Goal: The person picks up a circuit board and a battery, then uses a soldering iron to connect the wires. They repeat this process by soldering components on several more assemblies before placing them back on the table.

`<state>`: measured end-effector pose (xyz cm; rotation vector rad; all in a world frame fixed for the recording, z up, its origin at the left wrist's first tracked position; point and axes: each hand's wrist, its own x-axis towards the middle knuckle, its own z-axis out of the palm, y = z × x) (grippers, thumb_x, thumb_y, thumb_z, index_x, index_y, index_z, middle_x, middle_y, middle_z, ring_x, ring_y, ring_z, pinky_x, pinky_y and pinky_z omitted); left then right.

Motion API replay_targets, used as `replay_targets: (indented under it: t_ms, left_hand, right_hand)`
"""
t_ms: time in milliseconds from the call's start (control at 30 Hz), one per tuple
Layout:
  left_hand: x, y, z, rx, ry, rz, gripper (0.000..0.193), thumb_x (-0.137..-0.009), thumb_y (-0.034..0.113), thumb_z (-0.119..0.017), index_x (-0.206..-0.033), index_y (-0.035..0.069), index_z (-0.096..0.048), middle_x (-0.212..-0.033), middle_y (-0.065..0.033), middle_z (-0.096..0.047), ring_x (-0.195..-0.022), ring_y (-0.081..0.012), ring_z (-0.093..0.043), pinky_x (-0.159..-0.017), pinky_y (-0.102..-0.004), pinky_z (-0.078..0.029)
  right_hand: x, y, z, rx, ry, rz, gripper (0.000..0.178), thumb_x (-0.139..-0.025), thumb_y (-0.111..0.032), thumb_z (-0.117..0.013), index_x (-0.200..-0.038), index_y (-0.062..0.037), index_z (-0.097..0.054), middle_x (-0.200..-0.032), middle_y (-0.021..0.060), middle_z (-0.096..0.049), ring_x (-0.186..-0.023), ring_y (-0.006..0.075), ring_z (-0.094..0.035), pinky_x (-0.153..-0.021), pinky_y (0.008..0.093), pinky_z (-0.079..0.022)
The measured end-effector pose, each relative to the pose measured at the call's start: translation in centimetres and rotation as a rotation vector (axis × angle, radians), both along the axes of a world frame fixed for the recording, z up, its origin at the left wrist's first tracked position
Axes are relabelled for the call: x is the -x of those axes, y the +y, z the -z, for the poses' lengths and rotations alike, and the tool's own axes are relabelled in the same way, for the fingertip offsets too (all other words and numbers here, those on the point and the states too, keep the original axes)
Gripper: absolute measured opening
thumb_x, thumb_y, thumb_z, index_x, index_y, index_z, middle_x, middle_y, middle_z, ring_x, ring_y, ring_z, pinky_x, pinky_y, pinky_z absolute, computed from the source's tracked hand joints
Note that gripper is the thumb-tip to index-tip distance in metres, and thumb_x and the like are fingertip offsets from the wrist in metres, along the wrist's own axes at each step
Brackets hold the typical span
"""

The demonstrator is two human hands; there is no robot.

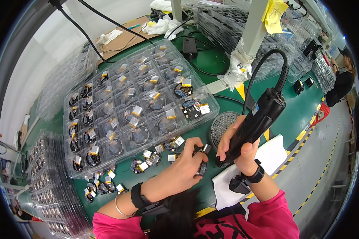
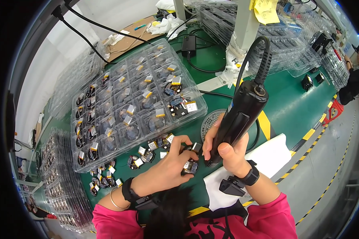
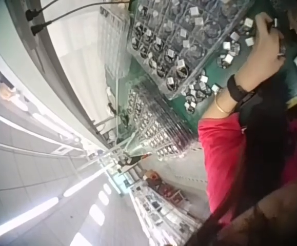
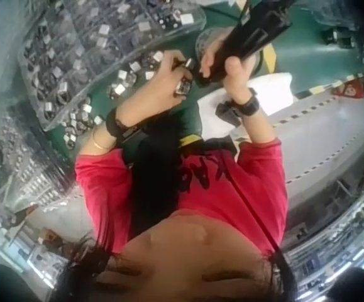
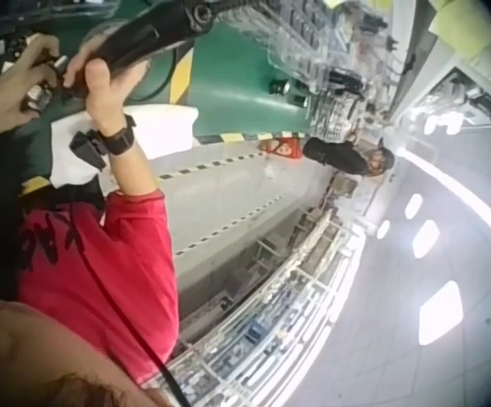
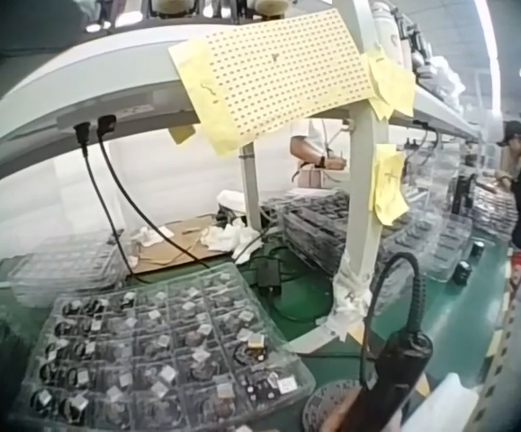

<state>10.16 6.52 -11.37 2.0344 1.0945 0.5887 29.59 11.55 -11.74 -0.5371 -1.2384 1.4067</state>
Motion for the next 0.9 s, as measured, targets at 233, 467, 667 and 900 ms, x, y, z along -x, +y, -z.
replay_targets:
  t_ms: [233,467,667,900]
  left_hand:
    - [2.9,1.3,-5.4,-0.291,-0.114,-0.241,0.056,-0.061,0.002,-0.086,-0.109,0.005,-0.06,-0.125,-0.0145,-0.034,-0.12,-0.0344,-0.049,-0.1,-0.039,-0.045]
    - [5.5,5.7,-6.0,-0.224,0.028,-0.439,0.057,-0.062,0.009,-0.089,-0.112,0.007,-0.06,-0.132,-0.017,-0.036,-0.125,-0.0356,-0.045,-0.106,-0.0419,-0.038]
    - [7.5,6.6,-4.8,-0.547,0.382,-0.553,0.048,-0.071,0.012,-0.083,-0.113,0.007,-0.061,-0.126,-0.018,-0.049,-0.122,-0.0349,-0.048,-0.104,-0.0415,-0.04]
    - [5.0,-1.0,-4.0,-0.553,0.345,-0.128,0.031,-0.077,0.007,-0.071,-0.107,0.004,-0.063,-0.11,-0.0161,-0.06,-0.102,-0.0339,-0.059,-0.088,-0.0439,-0.048]
  right_hand:
    - [0.0,0.0,0.2,0.009,0.002,0.018,0.076,-0.079,-0.065,-0.07,-0.109,-0.0051,-0.035,-0.065,0.0096,-0.053,-0.047,0.0198,-0.058,-0.046,0.031,-0.053]
    - [0.1,0.0,-0.3,-0.011,-0.012,0.015,0.076,-0.078,-0.066,-0.07,-0.109,-0.0067,-0.035,-0.065,0.0093,-0.053,-0.047,0.0199,-0.059,-0.047,0.0317,-0.053]
    - [0.5,-0.1,-0.1,-0.015,0.003,-0.005,0.075,-0.078,-0.066,-0.071,-0.11,-0.007,-0.036,-0.065,0.0095,-0.053,-0.047,0.0201,-0.059,-0.047,0.0317,-0.053]
    - [0.0,0.0,0.3,-0.014,-0.002,0.005,0.074,-0.079,-0.065,-0.071,-0.11,-0.0071,-0.035,-0.065,0.0093,-0.053,-0.047,0.0203,-0.059,-0.046,0.0316,-0.053]
